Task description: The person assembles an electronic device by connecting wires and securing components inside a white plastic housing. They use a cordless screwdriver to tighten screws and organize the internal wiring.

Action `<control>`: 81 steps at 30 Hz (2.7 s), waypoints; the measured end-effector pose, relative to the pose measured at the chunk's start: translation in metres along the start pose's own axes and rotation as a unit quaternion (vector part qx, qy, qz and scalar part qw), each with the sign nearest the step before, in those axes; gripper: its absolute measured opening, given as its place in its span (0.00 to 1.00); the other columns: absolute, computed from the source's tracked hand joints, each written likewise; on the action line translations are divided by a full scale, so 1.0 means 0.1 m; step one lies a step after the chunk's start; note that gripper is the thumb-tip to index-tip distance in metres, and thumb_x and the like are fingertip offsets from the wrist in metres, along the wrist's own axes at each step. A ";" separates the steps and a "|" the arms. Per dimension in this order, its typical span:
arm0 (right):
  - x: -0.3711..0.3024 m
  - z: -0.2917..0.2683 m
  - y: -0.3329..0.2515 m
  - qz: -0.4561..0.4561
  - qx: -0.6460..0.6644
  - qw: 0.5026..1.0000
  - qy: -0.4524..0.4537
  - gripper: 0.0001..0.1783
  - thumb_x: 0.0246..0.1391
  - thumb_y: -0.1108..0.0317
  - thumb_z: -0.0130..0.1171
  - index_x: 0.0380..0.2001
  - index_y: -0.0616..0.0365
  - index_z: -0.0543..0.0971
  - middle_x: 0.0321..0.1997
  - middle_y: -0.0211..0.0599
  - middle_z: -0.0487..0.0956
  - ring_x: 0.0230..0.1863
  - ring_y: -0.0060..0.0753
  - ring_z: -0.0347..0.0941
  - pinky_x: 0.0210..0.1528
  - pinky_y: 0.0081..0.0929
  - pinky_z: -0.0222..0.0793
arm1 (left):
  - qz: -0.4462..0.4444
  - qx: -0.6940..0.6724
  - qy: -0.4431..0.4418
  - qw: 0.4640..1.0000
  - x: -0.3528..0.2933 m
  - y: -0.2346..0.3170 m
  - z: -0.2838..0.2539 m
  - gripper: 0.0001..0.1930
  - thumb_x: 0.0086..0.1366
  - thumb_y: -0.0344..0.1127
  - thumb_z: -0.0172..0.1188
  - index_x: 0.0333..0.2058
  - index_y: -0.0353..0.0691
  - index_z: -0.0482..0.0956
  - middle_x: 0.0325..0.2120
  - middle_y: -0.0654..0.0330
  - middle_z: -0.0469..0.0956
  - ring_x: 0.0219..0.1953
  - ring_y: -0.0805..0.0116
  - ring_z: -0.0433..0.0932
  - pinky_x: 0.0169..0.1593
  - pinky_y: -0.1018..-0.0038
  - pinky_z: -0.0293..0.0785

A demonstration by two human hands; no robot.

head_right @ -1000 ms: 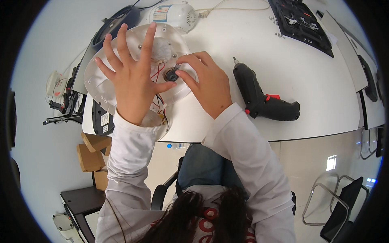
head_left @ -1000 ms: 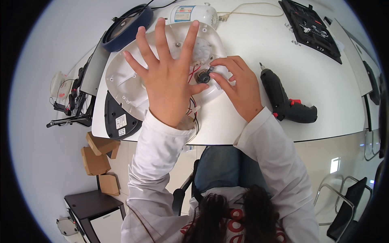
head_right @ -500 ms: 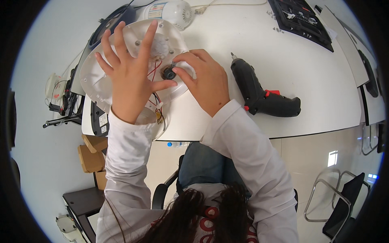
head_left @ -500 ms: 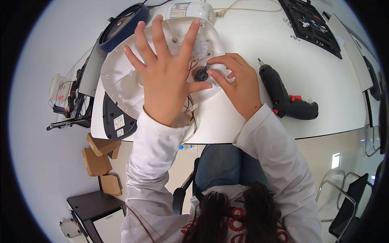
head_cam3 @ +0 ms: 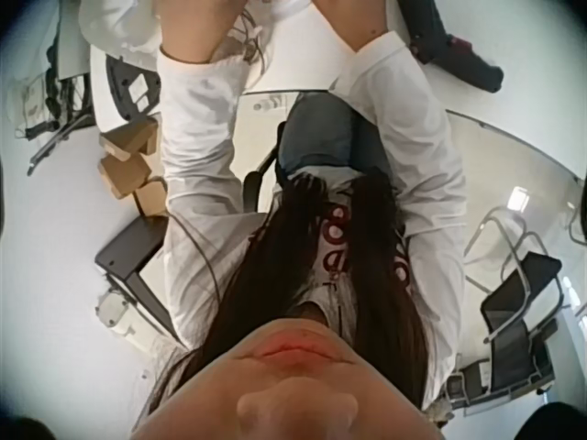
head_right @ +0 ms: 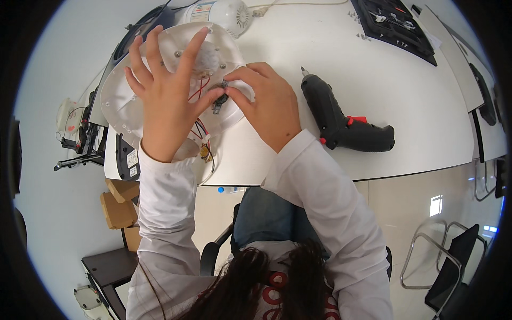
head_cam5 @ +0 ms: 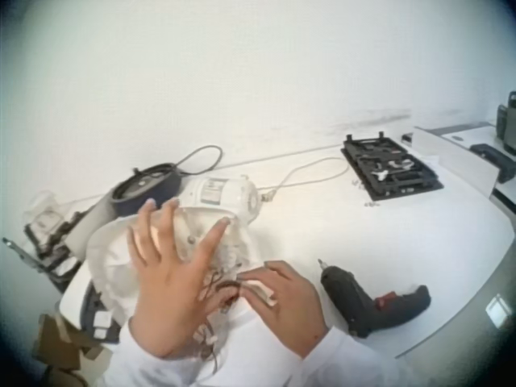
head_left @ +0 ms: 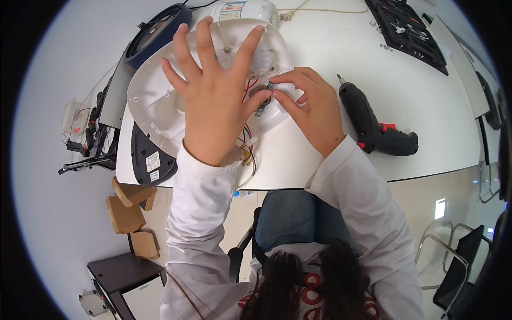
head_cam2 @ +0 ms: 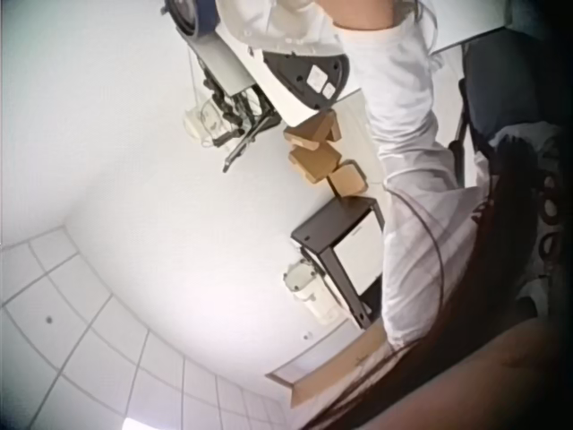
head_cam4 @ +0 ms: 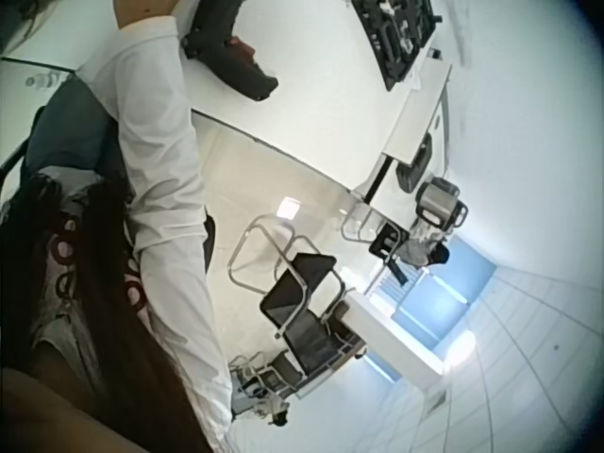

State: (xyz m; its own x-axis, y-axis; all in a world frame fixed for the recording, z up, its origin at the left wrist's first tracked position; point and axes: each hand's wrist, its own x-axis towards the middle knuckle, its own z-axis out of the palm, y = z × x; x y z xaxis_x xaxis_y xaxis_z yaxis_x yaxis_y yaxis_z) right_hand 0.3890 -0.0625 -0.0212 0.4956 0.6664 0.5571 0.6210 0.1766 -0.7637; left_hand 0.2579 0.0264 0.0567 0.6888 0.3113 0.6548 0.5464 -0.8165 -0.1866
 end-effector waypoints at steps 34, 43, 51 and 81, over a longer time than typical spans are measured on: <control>-0.34 -0.93 -0.52 -0.044 -0.203 0.972 -0.108 0.33 0.49 0.72 0.64 0.61 0.51 0.70 0.60 0.42 0.71 0.56 0.49 0.72 0.55 0.38 0.70 | -0.024 0.001 -0.010 1.000 0.04 0.10 -0.09 0.52 0.31 0.34 0.81 0.60 0.68 0.70 0.64 0.50 0.57 0.67 0.37 0.52 0.63 0.48 0.59; -0.58 -1.75 -0.39 0.083 -0.338 0.903 -0.253 0.48 0.41 0.77 0.61 0.69 0.53 0.58 0.63 0.49 0.67 0.66 0.56 0.61 0.72 0.50 0.52 | -0.043 -0.001 -0.011 0.999 0.04 0.14 -0.10 0.51 0.32 0.34 0.80 0.60 0.68 0.71 0.65 0.52 0.58 0.67 0.39 0.52 0.62 0.48 0.60; -0.55 -1.68 -0.13 0.019 -0.361 0.904 -0.229 0.38 0.35 0.80 0.58 0.57 0.57 0.70 0.49 0.42 0.71 0.51 0.49 0.69 0.63 0.43 0.60 | -0.048 -0.004 -0.008 0.999 0.02 0.13 -0.11 0.51 0.32 0.35 0.80 0.60 0.68 0.71 0.65 0.53 0.57 0.68 0.40 0.52 0.61 0.48 0.60; -0.09 -0.44 -0.07 0.034 -0.479 0.870 -0.108 0.06 0.55 0.66 0.62 0.29 0.56 0.77 0.32 0.33 0.76 0.39 0.35 0.77 0.36 0.31 0.75 | -0.029 -0.022 0.027 0.999 -0.03 0.08 -0.11 0.49 0.32 0.35 0.80 0.59 0.68 0.72 0.64 0.53 0.58 0.67 0.40 0.52 0.62 0.48 0.60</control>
State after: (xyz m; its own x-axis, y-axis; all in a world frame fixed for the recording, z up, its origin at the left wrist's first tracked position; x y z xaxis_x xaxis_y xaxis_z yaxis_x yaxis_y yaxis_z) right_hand 0.4073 -0.1018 -0.0068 0.4895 0.7909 0.3672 0.8673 -0.4851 -0.1116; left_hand 0.2553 0.0136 0.0609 0.6289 0.3325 0.7028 0.5619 -0.8192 -0.1153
